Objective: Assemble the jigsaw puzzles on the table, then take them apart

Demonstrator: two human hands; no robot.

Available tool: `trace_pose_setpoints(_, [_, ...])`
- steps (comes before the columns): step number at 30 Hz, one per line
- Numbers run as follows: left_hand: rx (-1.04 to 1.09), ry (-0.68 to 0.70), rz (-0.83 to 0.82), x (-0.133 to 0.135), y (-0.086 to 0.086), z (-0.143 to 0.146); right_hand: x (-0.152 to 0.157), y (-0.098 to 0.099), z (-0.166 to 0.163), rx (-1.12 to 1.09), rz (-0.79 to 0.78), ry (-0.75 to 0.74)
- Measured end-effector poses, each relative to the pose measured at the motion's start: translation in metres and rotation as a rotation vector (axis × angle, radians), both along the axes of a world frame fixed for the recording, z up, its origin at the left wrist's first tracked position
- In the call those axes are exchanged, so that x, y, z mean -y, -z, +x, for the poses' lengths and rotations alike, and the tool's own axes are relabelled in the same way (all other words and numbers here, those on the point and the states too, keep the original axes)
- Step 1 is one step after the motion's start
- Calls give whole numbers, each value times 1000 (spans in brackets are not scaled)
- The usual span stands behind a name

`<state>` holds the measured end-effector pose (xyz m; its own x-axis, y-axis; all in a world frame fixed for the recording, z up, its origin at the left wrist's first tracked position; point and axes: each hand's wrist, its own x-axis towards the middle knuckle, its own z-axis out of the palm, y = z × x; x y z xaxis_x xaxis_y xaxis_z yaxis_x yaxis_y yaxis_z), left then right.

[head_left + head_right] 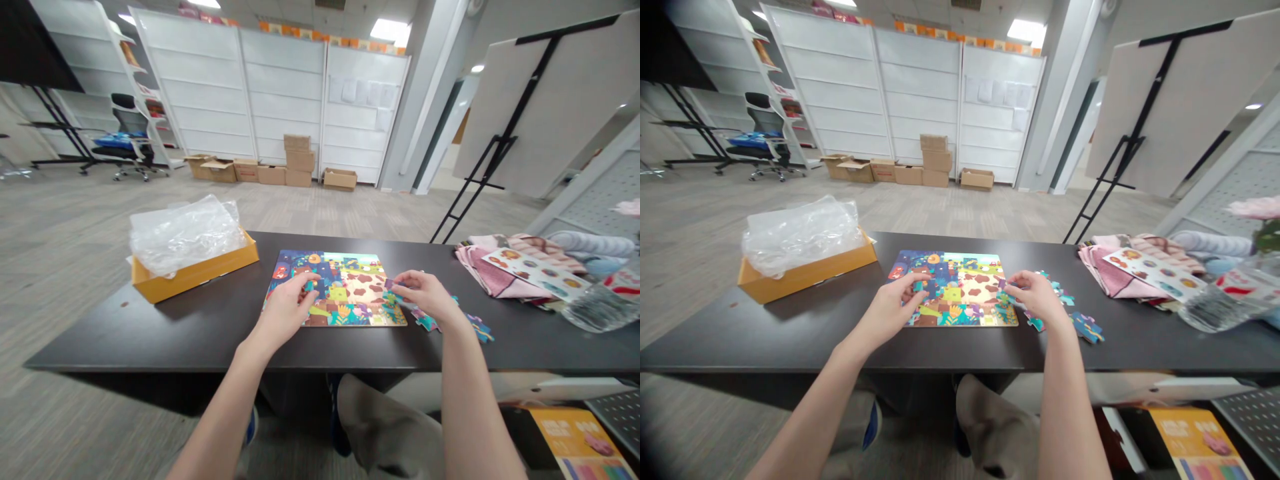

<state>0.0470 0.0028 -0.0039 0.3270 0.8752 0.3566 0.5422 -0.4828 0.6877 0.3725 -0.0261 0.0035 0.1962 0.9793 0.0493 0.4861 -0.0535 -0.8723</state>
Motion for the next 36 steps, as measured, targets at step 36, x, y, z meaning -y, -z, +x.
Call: trace_pose_setpoints(36, [-37,-1,1,-1,-1,-5,3,9,-2,440,-4,-144])
